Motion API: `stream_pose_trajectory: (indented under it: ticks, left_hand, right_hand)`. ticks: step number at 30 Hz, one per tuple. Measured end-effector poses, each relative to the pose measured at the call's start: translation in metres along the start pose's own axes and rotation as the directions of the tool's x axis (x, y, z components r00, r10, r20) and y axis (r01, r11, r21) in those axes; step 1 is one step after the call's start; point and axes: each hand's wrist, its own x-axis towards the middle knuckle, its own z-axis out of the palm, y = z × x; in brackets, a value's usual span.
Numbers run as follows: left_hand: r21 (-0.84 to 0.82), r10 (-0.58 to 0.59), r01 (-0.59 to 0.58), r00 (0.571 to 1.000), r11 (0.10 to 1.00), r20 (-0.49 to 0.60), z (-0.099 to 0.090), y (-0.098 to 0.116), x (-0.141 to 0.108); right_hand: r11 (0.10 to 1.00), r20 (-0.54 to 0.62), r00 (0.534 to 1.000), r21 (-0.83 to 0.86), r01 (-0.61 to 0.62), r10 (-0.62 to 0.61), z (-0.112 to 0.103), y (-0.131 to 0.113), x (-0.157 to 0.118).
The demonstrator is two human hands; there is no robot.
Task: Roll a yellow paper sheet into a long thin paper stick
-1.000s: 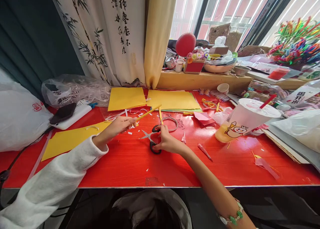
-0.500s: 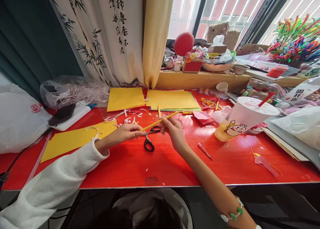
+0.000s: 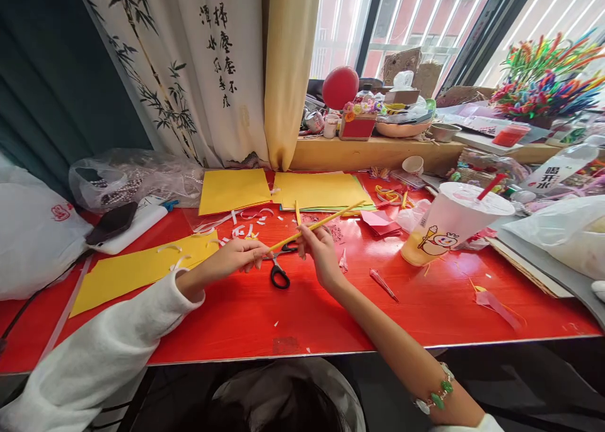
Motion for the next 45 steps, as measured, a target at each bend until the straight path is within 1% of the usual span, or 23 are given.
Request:
stream_pose_trajectory:
  ticks: [3,5,11,15,18,20,21,24,26,27,29,30,31,32,34,35,37,38,40,42,45]
  left_hand:
    - [-0.015,-0.026,0.026,0.999,1.000,-0.025,-0.005,-0.001,0.002]
    - [-0.034,-0.040,0.038,0.998,0.999,-0.056,-0.007,0.000,0.002]
    - [-0.071,-0.018,0.008,0.990,0.997,-0.143,-0.010,-0.001,0.001]
    - [-0.115,-0.015,-0.009,0.978,0.993,-0.206,-0.011,-0.004,0.004]
    - [-0.134,-0.047,0.010,0.960,0.991,-0.277,-0.010,-0.005,0.006]
    - [-0.089,-0.039,0.013,0.954,0.996,-0.297,-0.010,-0.005,0.006]
    - [-0.057,-0.027,0.011,0.961,0.998,-0.274,-0.009,-0.005,0.006]
    - [0.011,-0.009,0.011,0.993,1.000,-0.121,-0.007,-0.001,0.002]
    - [0.021,-0.012,0.012,1.000,1.000,-0.019,-0.006,0.003,-0.002]
    - [0.024,-0.012,0.011,0.999,1.000,0.040,-0.006,0.004,-0.004]
    - [0.039,-0.020,0.013,0.985,0.999,0.171,-0.006,0.005,-0.006]
    - [0.048,-0.033,0.024,0.977,0.999,0.210,-0.006,0.004,-0.005]
    - [0.055,-0.046,0.035,0.976,0.998,0.212,-0.007,0.003,-0.005]
    - [0.063,-0.055,0.044,0.982,0.997,0.182,-0.008,0.002,-0.003]
    - [0.051,-0.064,0.061,0.997,0.997,0.051,-0.011,-0.001,0.000]
    - [0.035,-0.062,0.063,0.998,0.997,-0.012,-0.012,-0.001,0.001]
    - [-0.003,-0.062,0.062,0.994,0.998,-0.090,-0.014,-0.001,0.003]
    - [-0.030,-0.059,0.056,0.992,0.998,-0.109,-0.014,0.000,0.003]
    - [-0.096,-0.030,0.020,0.994,0.995,-0.108,-0.010,0.002,0.003]
    - [-0.176,0.001,-0.018,0.996,0.984,-0.094,-0.002,0.004,0.001]
    - [-0.285,0.025,-0.057,0.993,0.957,-0.112,0.012,0.004,0.000]
  right_hand:
    - [0.997,-0.113,0.992,0.058,0.060,-0.053,-0.011,-0.007,0.006]
    - [0.992,-0.162,0.984,0.082,0.091,-0.077,-0.015,-0.009,0.008]
    - [0.983,-0.241,0.964,0.116,0.144,-0.113,-0.016,-0.012,0.007]
    - [0.975,-0.298,0.944,0.127,0.185,-0.140,-0.022,-0.019,0.009]
    - [0.977,-0.291,0.947,0.121,0.176,-0.135,-0.023,-0.021,0.010]
    - [0.983,-0.250,0.961,0.111,0.147,-0.115,-0.021,-0.020,0.009]
    - [0.986,-0.222,0.969,0.105,0.130,-0.104,-0.020,-0.018,0.008]
    - [0.993,-0.139,0.987,0.078,0.088,-0.076,-0.015,-0.014,0.007]
    - [0.996,-0.104,0.992,0.059,0.072,-0.066,-0.014,-0.013,0.007]
    - [0.997,-0.091,0.994,0.051,0.066,-0.061,-0.015,-0.014,0.007]
    - [0.998,-0.064,0.997,0.037,0.052,-0.049,-0.015,-0.016,0.007]
    - [0.999,-0.043,0.998,0.031,0.037,-0.036,-0.016,-0.018,0.006]
    - [1.000,-0.013,1.000,0.023,0.016,-0.016,-0.015,-0.020,0.006]
    - [1.000,0.028,1.000,0.012,-0.014,0.014,-0.015,-0.022,0.004]
    - [0.996,0.131,0.987,-0.030,-0.088,0.091,-0.012,-0.023,0.001]
    - [0.990,0.186,0.973,-0.061,-0.124,0.134,-0.010,-0.023,-0.001]
    - [0.975,0.291,0.933,-0.132,-0.180,0.212,-0.005,-0.020,-0.006]
    - [0.966,0.337,0.909,-0.166,-0.198,0.244,-0.003,-0.019,-0.009]
    - [0.951,0.414,0.862,-0.223,-0.216,0.293,0.000,-0.014,-0.013]
    - [0.938,0.473,0.819,-0.265,-0.221,0.326,0.002,-0.010,-0.016]
    - [0.923,0.539,0.758,-0.314,-0.223,0.367,0.004,-0.006,-0.020]
